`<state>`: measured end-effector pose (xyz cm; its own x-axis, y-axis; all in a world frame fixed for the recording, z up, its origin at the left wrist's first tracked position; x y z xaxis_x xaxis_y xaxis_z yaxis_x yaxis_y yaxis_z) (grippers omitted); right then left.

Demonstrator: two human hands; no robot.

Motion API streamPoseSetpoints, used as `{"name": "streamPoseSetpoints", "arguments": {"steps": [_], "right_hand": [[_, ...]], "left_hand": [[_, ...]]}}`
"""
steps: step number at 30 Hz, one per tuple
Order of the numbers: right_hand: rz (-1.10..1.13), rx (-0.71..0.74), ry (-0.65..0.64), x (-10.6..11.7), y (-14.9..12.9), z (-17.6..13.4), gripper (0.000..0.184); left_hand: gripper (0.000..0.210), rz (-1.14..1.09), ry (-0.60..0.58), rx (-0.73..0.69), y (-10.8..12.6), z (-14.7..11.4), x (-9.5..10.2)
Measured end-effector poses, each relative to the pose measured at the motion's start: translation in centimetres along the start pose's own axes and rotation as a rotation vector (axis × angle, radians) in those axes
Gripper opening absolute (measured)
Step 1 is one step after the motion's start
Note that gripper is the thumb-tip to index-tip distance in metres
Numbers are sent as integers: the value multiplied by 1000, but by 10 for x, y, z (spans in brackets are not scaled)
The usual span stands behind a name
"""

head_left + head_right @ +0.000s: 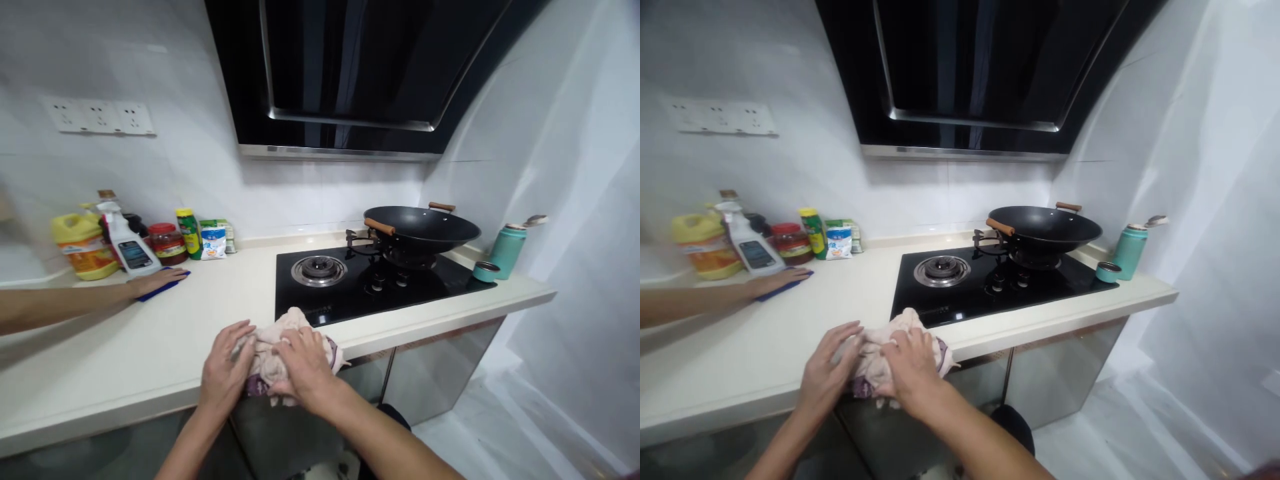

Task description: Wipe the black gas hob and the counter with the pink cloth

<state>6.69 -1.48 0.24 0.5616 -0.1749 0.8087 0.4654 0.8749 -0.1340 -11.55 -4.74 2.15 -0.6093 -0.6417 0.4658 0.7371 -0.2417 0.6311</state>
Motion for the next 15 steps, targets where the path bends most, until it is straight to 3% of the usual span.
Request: {"name": "streamPoseSetpoints", "arguments": {"steps": [3,7,9,12,15], "right_hand": [[344,-69,87,16,20,-4,62],[659,-260,199,38,62,-12,26],[721,-347,251,49,85,-21,22],[702,-385,310,67,122,-41,33],[682,-399,259,77,157,-61,36]], "left_hand": [[33,34,-117,-73,14,-10,-12],[37,180,-233,-131,25,-20,-28],[34,238,-241,-144,28,-21,-30],[28,311,-250,-160,32,-20,-27],[26,376,-215,-180,42,-17,-27]]}}
Point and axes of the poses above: each hand's wrist, its own z-axis towards the middle knuckle, its own x-axis out of the back of the hand, y = z × x, the point moved 3 cm from there along z, towards the middle knuckle, and after that the axes turned 12 degrees about x, right-handed, at the moved point
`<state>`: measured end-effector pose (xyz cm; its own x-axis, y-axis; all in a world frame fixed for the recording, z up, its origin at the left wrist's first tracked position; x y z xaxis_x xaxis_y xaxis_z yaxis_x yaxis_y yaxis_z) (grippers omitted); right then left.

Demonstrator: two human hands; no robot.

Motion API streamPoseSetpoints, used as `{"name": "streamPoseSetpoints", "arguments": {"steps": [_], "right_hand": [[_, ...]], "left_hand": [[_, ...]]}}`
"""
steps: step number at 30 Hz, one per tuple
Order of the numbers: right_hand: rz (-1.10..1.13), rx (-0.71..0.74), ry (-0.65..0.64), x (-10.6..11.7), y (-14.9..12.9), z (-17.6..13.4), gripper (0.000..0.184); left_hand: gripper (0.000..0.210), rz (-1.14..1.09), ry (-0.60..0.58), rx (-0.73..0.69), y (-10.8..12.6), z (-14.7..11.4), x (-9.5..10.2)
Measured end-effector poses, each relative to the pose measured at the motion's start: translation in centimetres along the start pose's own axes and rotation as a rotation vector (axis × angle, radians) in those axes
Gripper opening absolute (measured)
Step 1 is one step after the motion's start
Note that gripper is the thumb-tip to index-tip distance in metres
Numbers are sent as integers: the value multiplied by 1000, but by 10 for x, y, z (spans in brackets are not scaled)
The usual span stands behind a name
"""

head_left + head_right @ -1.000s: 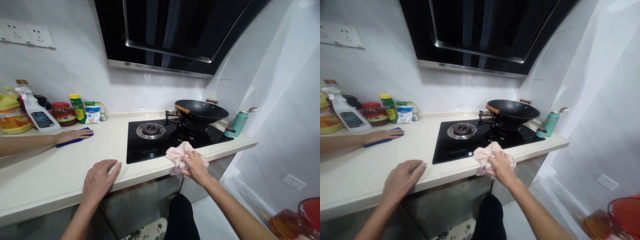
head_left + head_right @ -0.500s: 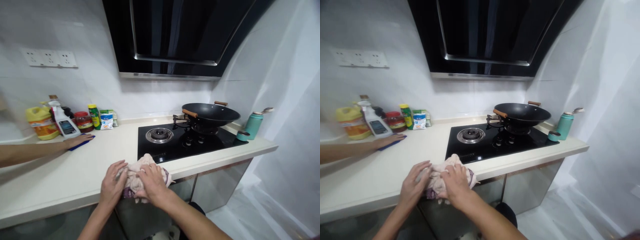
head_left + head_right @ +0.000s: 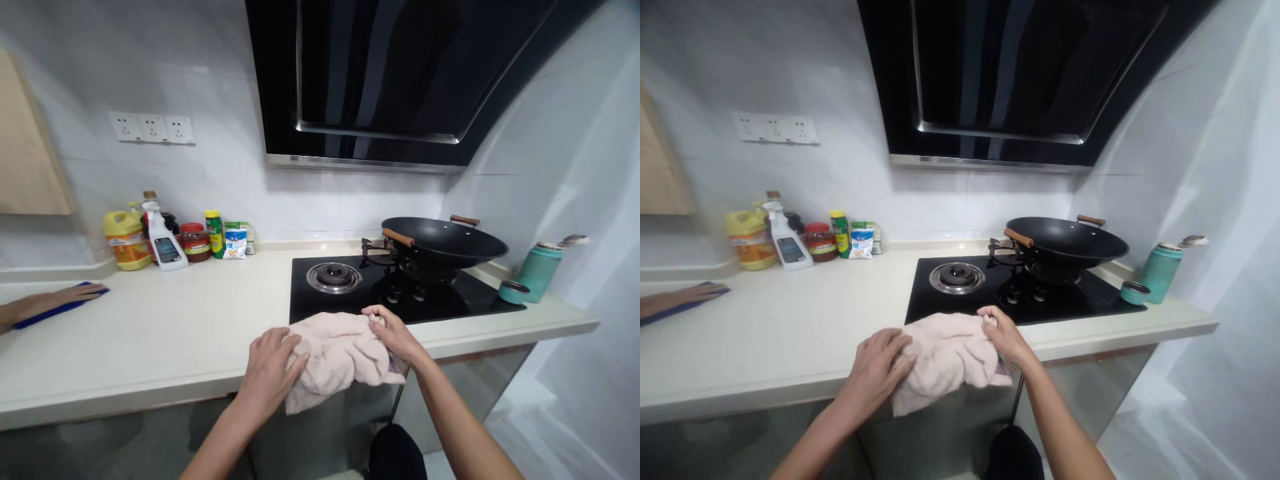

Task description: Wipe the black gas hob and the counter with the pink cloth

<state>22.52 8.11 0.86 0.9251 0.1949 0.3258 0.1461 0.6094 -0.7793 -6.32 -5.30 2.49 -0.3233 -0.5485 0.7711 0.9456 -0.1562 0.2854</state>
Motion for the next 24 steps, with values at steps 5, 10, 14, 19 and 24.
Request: {"name": "streamPoseSetpoints", "arguments": {"steps": [5,10,14,19,24], "right_hand": [[-121,17,62,22,23,-4,29],[-358,189,49,8,22,-8,22],[-343,192,38,14,31,-6,21],[-436,190,274,44,44,0,28],[-757,124,221,44,46,-5,29]], "left_hand": [[42,-5,-73,-46,43,7,-20],[82,4,-322,24,100,19,-67],[87,46,-336,76,129,32,-97],[72,154,-255,-39,144,30,-110],[59,194,-235,-162,138,20,-97]]}}
Point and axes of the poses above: each hand's wrist, its own z-axis towards the middle knuckle, its own x-axis out of the back of the hand, y = z × x, the point moved 3 cm from there along z, towards the middle knuckle, and after that the axes turned 12 degrees about x, right-handed, at the moved point
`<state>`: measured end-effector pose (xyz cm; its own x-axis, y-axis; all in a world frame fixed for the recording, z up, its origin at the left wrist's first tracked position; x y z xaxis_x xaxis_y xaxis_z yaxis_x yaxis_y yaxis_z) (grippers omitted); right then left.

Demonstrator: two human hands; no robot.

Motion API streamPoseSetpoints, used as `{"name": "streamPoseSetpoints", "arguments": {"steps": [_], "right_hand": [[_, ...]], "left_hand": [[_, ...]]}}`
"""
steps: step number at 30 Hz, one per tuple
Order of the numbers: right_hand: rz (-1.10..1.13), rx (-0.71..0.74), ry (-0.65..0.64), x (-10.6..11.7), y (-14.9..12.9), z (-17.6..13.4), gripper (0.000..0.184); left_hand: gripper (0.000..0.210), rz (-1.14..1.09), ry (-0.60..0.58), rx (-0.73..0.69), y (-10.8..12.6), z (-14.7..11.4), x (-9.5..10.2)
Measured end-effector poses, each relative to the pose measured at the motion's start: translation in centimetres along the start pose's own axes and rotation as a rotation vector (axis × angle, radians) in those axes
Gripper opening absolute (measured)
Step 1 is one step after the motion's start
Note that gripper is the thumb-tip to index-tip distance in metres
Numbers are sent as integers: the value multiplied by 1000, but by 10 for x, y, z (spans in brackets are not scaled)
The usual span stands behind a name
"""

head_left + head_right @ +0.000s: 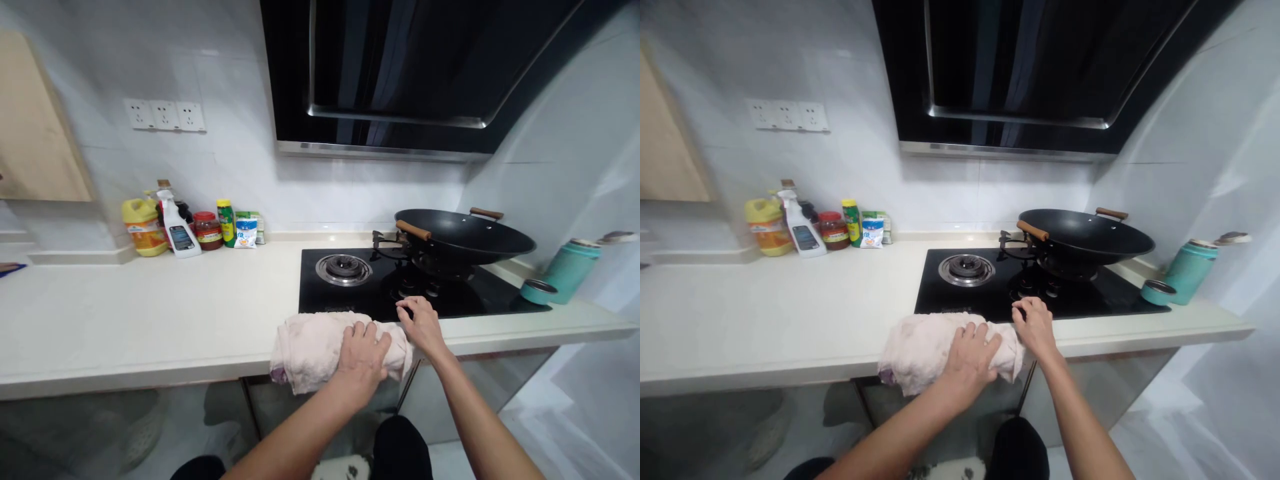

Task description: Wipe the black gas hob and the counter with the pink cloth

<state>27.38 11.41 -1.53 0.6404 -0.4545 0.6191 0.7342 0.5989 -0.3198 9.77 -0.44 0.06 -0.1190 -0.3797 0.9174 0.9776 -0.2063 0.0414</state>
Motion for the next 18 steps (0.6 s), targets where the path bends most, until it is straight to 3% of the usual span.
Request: {"name": "streamPoseSetpoints", "arguments": {"steps": [3,6,12,15,18], "right_hand": [[-101,34,-63,-2,-7,-4,28],[-114,1,-66,-2,-8,-5,27],[-162,31,-119,-3,-9,-5,27],[-164,21,-119,-4,-9,-6,27],[-153,15,-99,-4,-8,-6,27]], "left_hand": [[60,28,27,9,-21,-10,7],[64,69,33,1,-57,-28,13],[63,140,46,14,-165,-79,34],[62,209,25,146,-220,-102,49],[65,305,31,411,-264,-129,68]]}}
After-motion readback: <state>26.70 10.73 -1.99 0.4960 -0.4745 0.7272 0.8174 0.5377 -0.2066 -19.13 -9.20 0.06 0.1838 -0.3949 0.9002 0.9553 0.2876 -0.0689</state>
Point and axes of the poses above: each hand's wrist, its own z-axis towards the middle knuckle, its own x-axis out of the back of the hand, y = z × x, the point moved 3 cm from there along z, towards the middle knuckle, and after that the axes turned 12 degrees about x, right-handed, at the moved point
